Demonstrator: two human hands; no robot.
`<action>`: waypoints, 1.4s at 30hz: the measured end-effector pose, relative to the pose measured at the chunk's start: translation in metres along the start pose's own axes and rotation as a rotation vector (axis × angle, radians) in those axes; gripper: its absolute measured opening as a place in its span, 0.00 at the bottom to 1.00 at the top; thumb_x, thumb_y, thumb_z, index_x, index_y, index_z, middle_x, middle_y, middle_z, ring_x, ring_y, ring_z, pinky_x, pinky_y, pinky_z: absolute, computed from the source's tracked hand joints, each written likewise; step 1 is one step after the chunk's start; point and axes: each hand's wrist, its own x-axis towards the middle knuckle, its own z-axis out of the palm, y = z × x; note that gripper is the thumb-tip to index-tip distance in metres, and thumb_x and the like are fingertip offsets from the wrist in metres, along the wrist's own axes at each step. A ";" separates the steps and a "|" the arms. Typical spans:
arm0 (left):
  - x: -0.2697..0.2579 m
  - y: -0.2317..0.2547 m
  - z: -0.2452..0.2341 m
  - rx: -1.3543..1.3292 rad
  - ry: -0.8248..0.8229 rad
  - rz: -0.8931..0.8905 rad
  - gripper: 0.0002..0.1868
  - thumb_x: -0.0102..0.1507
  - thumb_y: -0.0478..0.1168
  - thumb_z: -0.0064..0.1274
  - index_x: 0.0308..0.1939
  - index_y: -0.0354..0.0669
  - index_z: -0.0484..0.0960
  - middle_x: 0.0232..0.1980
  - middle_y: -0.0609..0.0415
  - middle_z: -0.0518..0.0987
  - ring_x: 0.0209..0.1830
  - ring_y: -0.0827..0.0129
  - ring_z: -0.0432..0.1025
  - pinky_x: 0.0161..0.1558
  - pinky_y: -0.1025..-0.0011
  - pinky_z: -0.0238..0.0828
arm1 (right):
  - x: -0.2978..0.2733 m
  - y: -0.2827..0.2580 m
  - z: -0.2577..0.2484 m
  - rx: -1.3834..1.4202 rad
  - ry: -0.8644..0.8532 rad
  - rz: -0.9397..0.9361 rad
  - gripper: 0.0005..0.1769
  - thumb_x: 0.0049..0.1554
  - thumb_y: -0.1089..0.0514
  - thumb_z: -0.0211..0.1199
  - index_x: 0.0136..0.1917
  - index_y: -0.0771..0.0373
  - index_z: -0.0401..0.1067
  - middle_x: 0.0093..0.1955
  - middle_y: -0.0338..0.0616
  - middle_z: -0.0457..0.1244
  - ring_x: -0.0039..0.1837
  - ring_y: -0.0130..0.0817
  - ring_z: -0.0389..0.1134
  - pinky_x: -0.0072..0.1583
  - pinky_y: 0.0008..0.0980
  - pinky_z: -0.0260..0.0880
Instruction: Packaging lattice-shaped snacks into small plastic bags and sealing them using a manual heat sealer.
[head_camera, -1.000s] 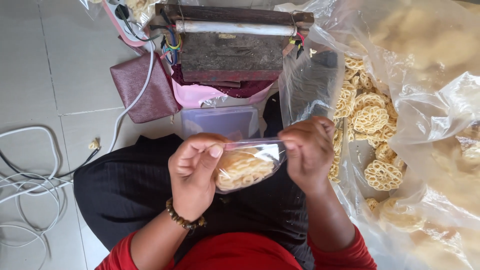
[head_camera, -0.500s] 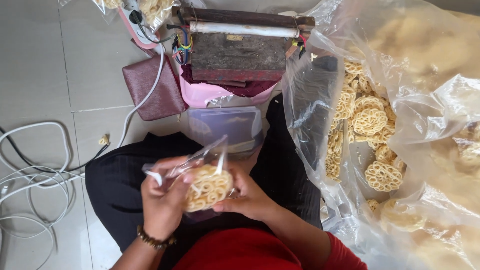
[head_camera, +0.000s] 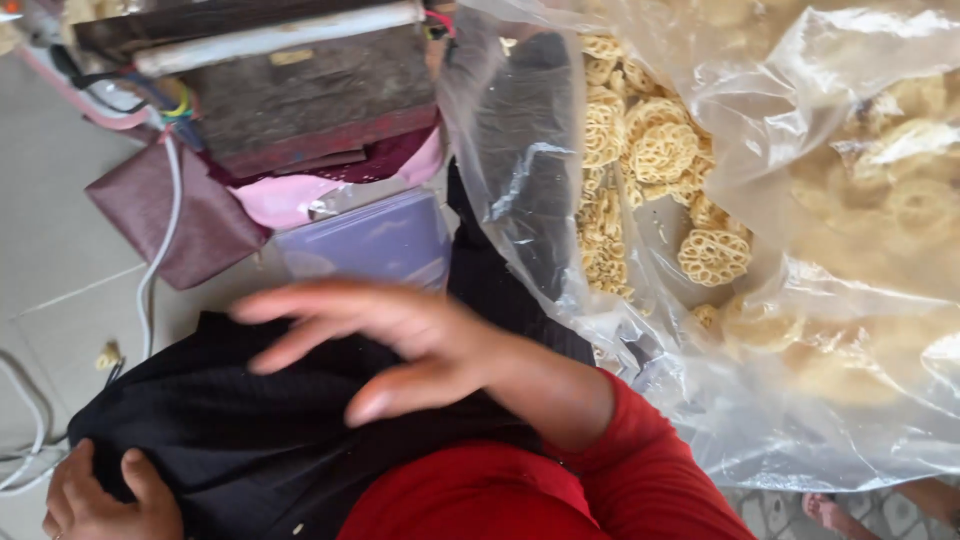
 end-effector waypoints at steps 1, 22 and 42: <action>0.006 -0.001 0.004 0.008 -0.013 0.054 0.23 0.71 0.30 0.62 0.66 0.12 0.82 0.61 0.22 0.82 0.60 0.32 0.75 0.67 0.48 0.70 | -0.016 -0.006 -0.020 -0.112 0.179 -0.187 0.38 0.64 0.59 0.67 0.83 0.55 0.55 0.84 0.44 0.56 0.75 0.41 0.69 0.80 0.45 0.72; 0.093 0.181 0.233 0.168 -1.104 0.032 0.53 0.57 0.71 0.40 0.81 0.65 0.39 0.87 0.56 0.31 0.81 0.28 0.30 0.66 0.18 0.38 | -0.329 -0.015 -0.348 -1.580 1.464 0.843 0.50 0.51 0.61 0.68 0.81 0.57 0.47 0.76 0.62 0.49 0.73 0.63 0.54 0.67 0.59 0.61; 0.097 0.228 0.070 -0.859 -0.596 -0.212 0.33 0.67 0.20 0.49 0.77 0.25 0.63 0.49 0.41 0.79 0.40 0.64 0.73 0.46 0.72 0.69 | -0.356 -0.006 -0.101 -1.401 1.585 0.528 0.35 0.55 0.61 0.67 0.74 0.65 0.61 0.74 0.54 0.56 0.75 0.51 0.58 0.72 0.45 0.60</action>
